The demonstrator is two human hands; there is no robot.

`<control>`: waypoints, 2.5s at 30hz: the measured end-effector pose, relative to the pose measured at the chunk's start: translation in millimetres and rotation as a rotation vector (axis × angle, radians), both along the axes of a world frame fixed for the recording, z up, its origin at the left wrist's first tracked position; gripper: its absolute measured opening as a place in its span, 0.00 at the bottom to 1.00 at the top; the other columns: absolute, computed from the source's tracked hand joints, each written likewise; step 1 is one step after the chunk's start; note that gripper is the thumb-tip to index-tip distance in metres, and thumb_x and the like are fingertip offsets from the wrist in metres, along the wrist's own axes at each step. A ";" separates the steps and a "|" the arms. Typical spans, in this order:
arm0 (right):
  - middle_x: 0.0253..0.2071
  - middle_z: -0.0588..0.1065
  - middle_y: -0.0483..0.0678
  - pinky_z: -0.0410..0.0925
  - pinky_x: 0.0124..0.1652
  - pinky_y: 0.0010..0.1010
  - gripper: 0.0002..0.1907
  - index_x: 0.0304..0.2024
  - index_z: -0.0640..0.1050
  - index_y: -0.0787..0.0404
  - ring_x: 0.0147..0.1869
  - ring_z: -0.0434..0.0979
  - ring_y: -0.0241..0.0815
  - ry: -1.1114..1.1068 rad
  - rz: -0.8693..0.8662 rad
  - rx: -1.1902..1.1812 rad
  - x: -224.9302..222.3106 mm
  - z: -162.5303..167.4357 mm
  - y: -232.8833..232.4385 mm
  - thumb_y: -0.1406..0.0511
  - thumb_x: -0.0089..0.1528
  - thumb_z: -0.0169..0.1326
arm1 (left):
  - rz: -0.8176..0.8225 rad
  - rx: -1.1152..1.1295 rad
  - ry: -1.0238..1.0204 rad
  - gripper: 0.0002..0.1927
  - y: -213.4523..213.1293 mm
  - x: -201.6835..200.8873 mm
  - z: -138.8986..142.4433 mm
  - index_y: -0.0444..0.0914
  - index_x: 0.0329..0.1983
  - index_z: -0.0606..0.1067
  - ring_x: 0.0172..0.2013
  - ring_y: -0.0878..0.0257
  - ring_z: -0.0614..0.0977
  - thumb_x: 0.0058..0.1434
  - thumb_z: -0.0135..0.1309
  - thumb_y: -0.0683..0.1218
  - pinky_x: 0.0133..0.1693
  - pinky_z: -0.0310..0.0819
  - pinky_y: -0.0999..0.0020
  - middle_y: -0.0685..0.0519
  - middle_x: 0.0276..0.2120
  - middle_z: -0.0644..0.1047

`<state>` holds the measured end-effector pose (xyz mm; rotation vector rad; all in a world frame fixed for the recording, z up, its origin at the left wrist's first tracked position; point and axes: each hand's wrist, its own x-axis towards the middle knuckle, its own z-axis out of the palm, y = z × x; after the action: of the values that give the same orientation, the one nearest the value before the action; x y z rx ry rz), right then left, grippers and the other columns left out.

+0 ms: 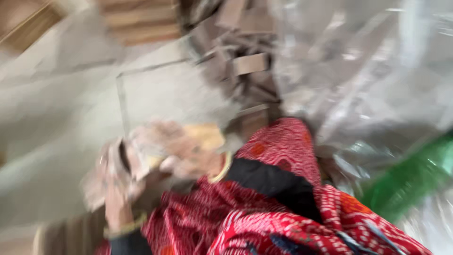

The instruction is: The person sits on the floor of a workshop and sands wooden box-shaped frames with a small sanding block, rubbing the edges and inner surfaces of each box, then sets finished boxes onto a stack and picks up the next one to sand.

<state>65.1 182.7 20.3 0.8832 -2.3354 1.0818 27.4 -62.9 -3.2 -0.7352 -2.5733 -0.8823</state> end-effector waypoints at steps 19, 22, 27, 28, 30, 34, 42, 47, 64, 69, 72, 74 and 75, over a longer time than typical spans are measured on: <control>0.75 0.60 0.57 0.40 0.76 0.56 0.37 0.71 0.65 0.63 0.82 0.48 0.63 0.152 0.158 0.207 -10.6 6.3 -33.8 0.45 0.73 0.28 | -0.067 0.189 0.089 0.37 -41.5 -8.6 3.7 0.34 0.64 0.69 0.61 0.39 0.73 0.51 0.64 0.50 0.64 0.68 0.51 0.37 0.60 0.73; 0.76 0.60 0.56 0.40 0.77 0.54 0.36 0.73 0.65 0.63 0.83 0.48 0.61 0.190 0.185 0.203 -14.2 13.3 -39.8 0.46 0.75 0.28 | -0.087 0.179 0.140 0.38 -25.7 -10.3 -6.1 0.35 0.63 0.70 0.61 0.38 0.73 0.47 0.65 0.50 0.64 0.67 0.51 0.36 0.59 0.73; 0.78 0.58 0.57 0.44 0.78 0.52 0.37 0.74 0.62 0.66 0.84 0.51 0.59 0.157 0.090 0.215 -5.2 20.0 -41.1 0.47 0.75 0.27 | -0.116 0.126 0.193 0.44 -32.6 -2.8 5.4 0.30 0.65 0.66 0.60 0.37 0.73 0.45 0.65 0.50 0.64 0.64 0.47 0.35 0.57 0.73; 0.78 0.58 0.57 0.45 0.79 0.52 0.36 0.74 0.62 0.66 0.84 0.52 0.59 0.145 0.073 0.214 -2.0 20.0 -39.6 0.47 0.76 0.27 | -0.128 0.149 0.178 0.45 -36.6 -1.3 10.1 0.31 0.64 0.66 0.59 0.37 0.73 0.42 0.66 0.51 0.63 0.65 0.47 0.36 0.56 0.73; 0.78 0.57 0.59 0.45 0.78 0.52 0.35 0.74 0.61 0.66 0.84 0.52 0.60 0.103 0.061 0.166 2.5 20.3 -36.9 0.48 0.76 0.27 | -0.143 0.192 0.152 0.49 -40.2 0.2 17.3 0.32 0.62 0.67 0.57 0.36 0.73 0.36 0.68 0.54 0.61 0.66 0.47 0.37 0.55 0.74; 0.79 0.53 0.60 0.44 0.80 0.51 0.35 0.76 0.57 0.66 0.85 0.50 0.60 0.095 0.127 0.046 -0.1 29.1 -37.6 0.47 0.78 0.28 | -0.118 0.108 0.097 0.40 -23.4 0.8 14.0 0.34 0.64 0.68 0.56 0.38 0.74 0.46 0.65 0.49 0.61 0.68 0.48 0.37 0.56 0.74; 0.79 0.55 0.57 0.41 0.79 0.53 0.38 0.76 0.59 0.65 0.85 0.49 0.60 0.085 0.145 0.203 -3.1 40.0 -29.3 0.45 0.75 0.26 | -0.176 0.092 0.274 0.40 -12.9 8.5 1.0 0.30 0.65 0.66 0.60 0.36 0.71 0.52 0.65 0.49 0.64 0.64 0.46 0.34 0.58 0.71; 0.78 0.52 0.66 0.42 0.79 0.52 0.39 0.76 0.55 0.69 0.84 0.48 0.62 0.066 0.101 0.109 0.5 12.3 -15.3 0.45 0.76 0.25 | -0.164 0.087 0.110 0.43 -18.9 -0.9 22.9 0.32 0.62 0.69 0.59 0.39 0.73 0.39 0.64 0.48 0.63 0.65 0.48 0.38 0.55 0.73; 0.75 0.63 0.52 0.57 0.75 0.48 0.30 0.70 0.70 0.64 0.80 0.58 0.61 0.185 0.261 0.269 -22.1 79.2 -67.5 0.51 0.76 0.35 | -0.178 0.074 0.089 0.41 -41.3 -7.5 -17.8 0.33 0.63 0.66 0.59 0.39 0.72 0.45 0.65 0.50 0.65 0.66 0.48 0.38 0.56 0.71; 0.77 0.60 0.53 0.46 0.78 0.53 0.29 0.73 0.67 0.64 0.83 0.48 0.62 0.181 0.253 0.264 -19.5 55.0 -66.3 0.54 0.76 0.34 | -0.200 0.126 0.252 0.48 -53.3 -13.6 -19.1 0.31 0.68 0.61 0.65 0.35 0.67 0.43 0.64 0.50 0.68 0.57 0.42 0.33 0.63 0.67; 0.77 0.60 0.52 0.43 0.78 0.53 0.27 0.72 0.68 0.62 0.83 0.50 0.59 0.207 0.246 0.266 -16.3 46.2 -63.4 0.54 0.77 0.35 | -0.145 0.129 0.031 0.45 -53.0 -10.9 -7.2 0.38 0.68 0.65 0.66 0.41 0.71 0.46 0.65 0.51 0.70 0.63 0.47 0.41 0.62 0.72; 0.76 0.61 0.51 0.43 0.78 0.53 0.26 0.71 0.69 0.59 0.83 0.52 0.57 0.209 0.235 0.283 -14.6 45.2 -65.9 0.54 0.77 0.35 | -0.122 0.152 -0.011 0.45 -48.3 -10.2 1.4 0.38 0.69 0.65 0.65 0.40 0.70 0.47 0.65 0.54 0.68 0.64 0.48 0.40 0.62 0.71; 0.76 0.62 0.51 0.43 0.78 0.52 0.26 0.70 0.70 0.58 0.82 0.53 0.56 0.194 0.232 0.289 -14.5 45.8 -68.2 0.54 0.77 0.35 | -0.112 0.162 -0.036 0.46 -45.5 -9.1 4.0 0.38 0.69 0.65 0.64 0.40 0.70 0.47 0.65 0.55 0.67 0.64 0.48 0.40 0.61 0.71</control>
<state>50.6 114.5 66.0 1.3300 -2.2989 0.7104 18.4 -108.4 0.8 -0.8282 -2.4750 -1.1338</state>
